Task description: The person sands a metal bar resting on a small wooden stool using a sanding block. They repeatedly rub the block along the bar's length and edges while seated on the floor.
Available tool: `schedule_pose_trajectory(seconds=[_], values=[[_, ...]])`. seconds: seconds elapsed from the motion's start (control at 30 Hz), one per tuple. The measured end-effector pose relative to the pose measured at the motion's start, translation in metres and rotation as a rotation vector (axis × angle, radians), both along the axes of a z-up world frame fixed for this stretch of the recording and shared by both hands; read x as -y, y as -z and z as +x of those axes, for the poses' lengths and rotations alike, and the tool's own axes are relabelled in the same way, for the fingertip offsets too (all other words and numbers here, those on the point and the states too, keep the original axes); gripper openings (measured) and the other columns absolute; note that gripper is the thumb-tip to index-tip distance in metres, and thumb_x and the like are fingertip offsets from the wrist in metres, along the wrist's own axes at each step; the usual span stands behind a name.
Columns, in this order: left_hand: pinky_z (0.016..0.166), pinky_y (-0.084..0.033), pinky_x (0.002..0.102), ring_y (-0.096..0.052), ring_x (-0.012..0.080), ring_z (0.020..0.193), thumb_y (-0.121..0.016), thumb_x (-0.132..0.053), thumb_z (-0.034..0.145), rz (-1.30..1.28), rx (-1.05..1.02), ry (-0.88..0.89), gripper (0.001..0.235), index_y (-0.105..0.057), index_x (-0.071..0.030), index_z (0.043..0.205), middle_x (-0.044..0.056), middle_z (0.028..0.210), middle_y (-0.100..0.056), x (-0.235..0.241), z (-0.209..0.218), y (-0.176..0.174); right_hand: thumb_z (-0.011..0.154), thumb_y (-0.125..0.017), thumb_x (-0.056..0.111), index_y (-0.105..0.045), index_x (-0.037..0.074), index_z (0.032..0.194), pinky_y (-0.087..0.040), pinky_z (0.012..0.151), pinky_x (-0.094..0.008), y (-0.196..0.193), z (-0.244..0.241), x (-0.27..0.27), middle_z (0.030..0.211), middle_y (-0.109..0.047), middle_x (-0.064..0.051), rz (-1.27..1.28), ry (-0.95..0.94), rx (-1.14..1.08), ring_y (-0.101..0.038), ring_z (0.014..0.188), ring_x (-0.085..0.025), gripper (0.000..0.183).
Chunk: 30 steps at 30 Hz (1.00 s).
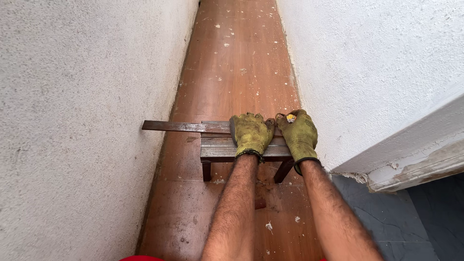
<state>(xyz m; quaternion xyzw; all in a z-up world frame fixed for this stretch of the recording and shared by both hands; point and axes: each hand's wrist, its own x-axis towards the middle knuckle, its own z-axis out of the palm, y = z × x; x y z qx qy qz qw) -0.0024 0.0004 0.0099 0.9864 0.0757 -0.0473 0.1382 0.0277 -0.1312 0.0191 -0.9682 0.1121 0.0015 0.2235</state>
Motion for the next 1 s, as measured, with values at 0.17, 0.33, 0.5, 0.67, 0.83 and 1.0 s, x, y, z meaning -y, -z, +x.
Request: schedule_pose_trajectory(seconds=[0.17,0.33,0.5,0.67,0.83,1.0], values=[[0.104,-0.041,0.051,-0.062,0.0243,0.113,-0.03,-0.057,0.107,0.032,0.041,0.014,0.062,-0.07,-0.012,0.123,0.01,0.112,-0.069,0.003,-0.001,0.002,0.095,-0.066,0.063,-0.065,0.015,0.129,-0.06,0.083,-0.048,-0.001,0.006,-0.001,0.11,-0.073,-0.01,-0.174,-0.047,-0.047,-0.072,0.102,-0.025,0.059],[0.105,-0.041,0.051,-0.061,0.0253,0.116,-0.029,-0.056,0.107,-0.009,0.047,-0.006,0.062,-0.071,-0.013,0.121,0.011,0.114,-0.069,0.0,-0.003,-0.002,0.097,-0.06,0.059,-0.07,0.021,0.125,-0.063,0.081,-0.047,0.005,0.01,-0.016,0.11,-0.074,-0.007,-0.12,-0.07,0.13,-0.074,0.097,-0.024,0.048],[0.107,-0.041,0.052,-0.061,0.0266,0.118,-0.029,-0.056,0.108,0.0,0.025,0.02,0.063,-0.07,-0.011,0.123,0.012,0.116,-0.069,0.005,0.0,0.003,0.097,-0.058,0.061,-0.07,0.024,0.126,-0.064,0.077,-0.05,0.016,0.012,-0.001,0.115,-0.069,-0.009,-0.102,0.001,0.021,-0.072,0.098,-0.026,0.048],[0.106,-0.04,0.054,-0.06,0.0271,0.12,-0.038,-0.054,0.104,0.012,0.04,0.001,0.056,-0.068,-0.012,0.124,0.011,0.116,-0.068,0.003,0.003,0.003,0.096,-0.062,0.055,-0.073,0.019,0.121,-0.064,0.08,-0.046,0.012,0.019,-0.012,0.118,-0.069,-0.008,-0.259,-0.144,0.088,-0.075,0.097,-0.025,0.045],[0.108,-0.042,0.05,-0.062,0.0258,0.12,-0.04,-0.05,0.105,-0.023,0.047,0.018,0.053,-0.071,-0.011,0.122,0.011,0.116,-0.07,0.004,-0.005,0.001,0.1,-0.061,0.057,-0.07,0.021,0.124,-0.064,0.075,-0.05,0.005,0.007,-0.016,0.121,-0.064,-0.01,-0.195,-0.058,0.07,-0.071,0.1,-0.029,0.044],[0.108,-0.038,0.053,-0.061,0.0269,0.116,-0.041,-0.053,0.105,-0.045,0.094,-0.016,0.054,-0.07,-0.01,0.119,0.013,0.112,-0.069,0.001,-0.011,0.0,0.097,-0.063,0.051,-0.07,0.027,0.125,-0.066,0.078,-0.042,0.006,-0.002,-0.017,0.123,-0.06,-0.01,-0.107,-0.162,0.122,-0.072,0.101,-0.024,0.038]])
